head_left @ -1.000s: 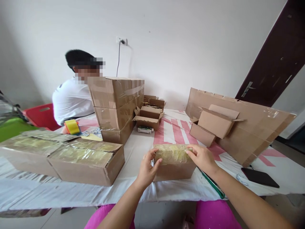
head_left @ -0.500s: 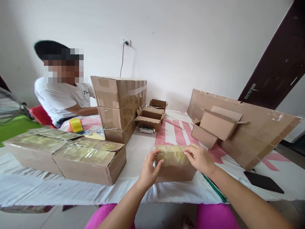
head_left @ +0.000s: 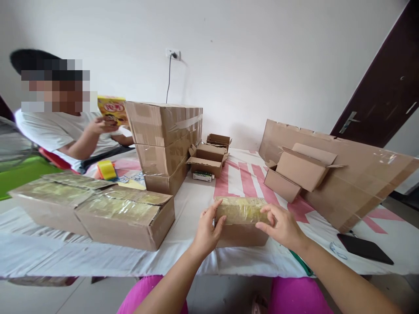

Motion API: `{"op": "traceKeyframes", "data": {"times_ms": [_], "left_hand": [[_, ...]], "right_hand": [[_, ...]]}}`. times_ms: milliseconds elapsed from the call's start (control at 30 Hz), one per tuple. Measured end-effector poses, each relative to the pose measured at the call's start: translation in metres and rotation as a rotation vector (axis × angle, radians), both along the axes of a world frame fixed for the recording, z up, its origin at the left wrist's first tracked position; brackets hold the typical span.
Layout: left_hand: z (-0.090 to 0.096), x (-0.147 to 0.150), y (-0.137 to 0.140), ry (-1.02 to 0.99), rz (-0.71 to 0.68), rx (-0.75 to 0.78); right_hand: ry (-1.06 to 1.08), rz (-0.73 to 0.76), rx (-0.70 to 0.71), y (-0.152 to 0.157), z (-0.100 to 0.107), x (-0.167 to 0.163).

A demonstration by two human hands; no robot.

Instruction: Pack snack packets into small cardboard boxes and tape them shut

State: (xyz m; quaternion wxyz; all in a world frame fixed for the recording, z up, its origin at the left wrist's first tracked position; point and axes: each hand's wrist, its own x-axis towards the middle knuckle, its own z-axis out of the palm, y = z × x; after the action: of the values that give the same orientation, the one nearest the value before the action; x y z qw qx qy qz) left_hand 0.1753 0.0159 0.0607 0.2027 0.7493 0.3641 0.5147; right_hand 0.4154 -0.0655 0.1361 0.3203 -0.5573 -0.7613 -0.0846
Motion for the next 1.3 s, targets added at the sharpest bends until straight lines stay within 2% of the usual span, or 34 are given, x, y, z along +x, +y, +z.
{"op": "traceKeyframes", "data": {"times_ms": [67, 233, 467, 633, 767, 867, 933, 1133, 1300], "left_hand": [[0.002, 0.000, 0.000, 0.023, 0.005, 0.023], [0.002, 0.001, 0.000, 0.047, 0.021, 0.062], [0.000, 0.001, -0.001, 0.107, 0.006, 0.125], [0.000, 0.000, -0.001, 0.154, 0.006, 0.132], [0.000, 0.000, -0.002, 0.158, 0.004, 0.111], [0.000, 0.000, -0.001, 0.146, 0.002, 0.111], [0.000, 0.000, -0.001, 0.143, 0.003, 0.109], [0.000, 0.000, -0.001, 0.155, -0.001, 0.099], [-0.002, 0.000, -0.001, 0.143, 0.001, 0.095]], "right_hand": [[0.011, 0.004, -0.046, -0.005, -0.004, -0.002], [-0.044, 0.030, -0.040, -0.006, -0.010, -0.006], [-0.121, -0.053, -0.045, 0.001, -0.006, -0.020], [-0.229, -0.071, -0.017, 0.003, -0.003, -0.013], [-0.177, -0.080, 0.035, 0.002, -0.003, -0.001], [-0.209, -0.026, 0.055, 0.004, -0.001, 0.002], [-0.224, -0.005, 0.037, 0.007, 0.001, 0.002], [-0.129, -0.074, -0.072, 0.015, 0.009, 0.008], [-0.042, -0.027, -0.012, 0.017, 0.004, 0.011]]}}
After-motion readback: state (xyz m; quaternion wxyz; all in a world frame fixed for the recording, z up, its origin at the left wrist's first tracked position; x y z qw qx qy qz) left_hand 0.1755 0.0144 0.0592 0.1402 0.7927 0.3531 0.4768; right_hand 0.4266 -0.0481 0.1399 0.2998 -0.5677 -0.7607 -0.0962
